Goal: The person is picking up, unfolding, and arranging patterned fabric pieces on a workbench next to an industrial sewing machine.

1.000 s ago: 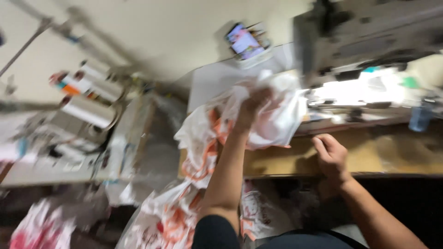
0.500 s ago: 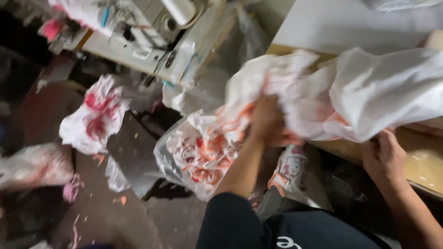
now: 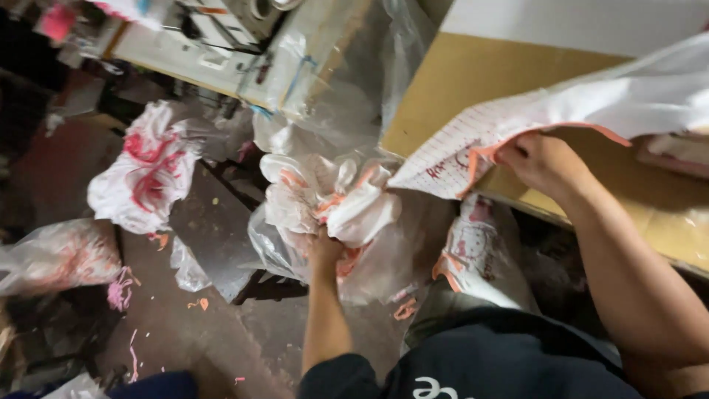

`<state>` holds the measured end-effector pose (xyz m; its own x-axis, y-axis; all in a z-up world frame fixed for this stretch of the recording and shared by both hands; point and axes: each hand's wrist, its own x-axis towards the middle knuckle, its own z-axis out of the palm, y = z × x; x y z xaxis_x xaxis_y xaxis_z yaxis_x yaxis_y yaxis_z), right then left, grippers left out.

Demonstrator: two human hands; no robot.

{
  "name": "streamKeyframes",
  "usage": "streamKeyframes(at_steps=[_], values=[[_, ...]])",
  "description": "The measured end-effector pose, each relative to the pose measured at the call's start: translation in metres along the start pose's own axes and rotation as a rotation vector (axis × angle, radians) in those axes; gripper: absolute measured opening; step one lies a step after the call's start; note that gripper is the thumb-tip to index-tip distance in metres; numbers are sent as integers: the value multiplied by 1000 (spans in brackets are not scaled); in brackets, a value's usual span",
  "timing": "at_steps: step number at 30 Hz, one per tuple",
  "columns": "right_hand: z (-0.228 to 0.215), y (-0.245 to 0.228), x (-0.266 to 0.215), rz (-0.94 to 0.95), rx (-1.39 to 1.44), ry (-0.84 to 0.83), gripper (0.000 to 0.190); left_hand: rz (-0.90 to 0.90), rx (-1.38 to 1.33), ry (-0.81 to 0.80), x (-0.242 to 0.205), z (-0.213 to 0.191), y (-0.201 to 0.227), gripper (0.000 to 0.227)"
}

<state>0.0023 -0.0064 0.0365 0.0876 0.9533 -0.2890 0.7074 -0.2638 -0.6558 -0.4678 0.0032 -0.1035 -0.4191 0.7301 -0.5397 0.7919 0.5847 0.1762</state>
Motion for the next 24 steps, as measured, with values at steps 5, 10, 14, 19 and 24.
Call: streamKeyframes(at_steps=[5, 10, 14, 19, 24], values=[[38, 45, -65, -60, -171, -125, 31, 255, 308, 197, -46, -11, 28, 54], [124, 107, -88, -48, 401, -460, 28, 1442, 471, 817, -39, 135, 36, 26], [206, 177, -72, -199, 115, -387, 25, 1209, 189, 25, -79, 202, 79, 33], [215, 170, -79, -82, 95, -459, 37, 1203, 177, -179, -111, 178, 136, 31], [197, 181, -76, -100, 315, -239, 31, 1436, -216, -148, -166, 127, 174, 35]])
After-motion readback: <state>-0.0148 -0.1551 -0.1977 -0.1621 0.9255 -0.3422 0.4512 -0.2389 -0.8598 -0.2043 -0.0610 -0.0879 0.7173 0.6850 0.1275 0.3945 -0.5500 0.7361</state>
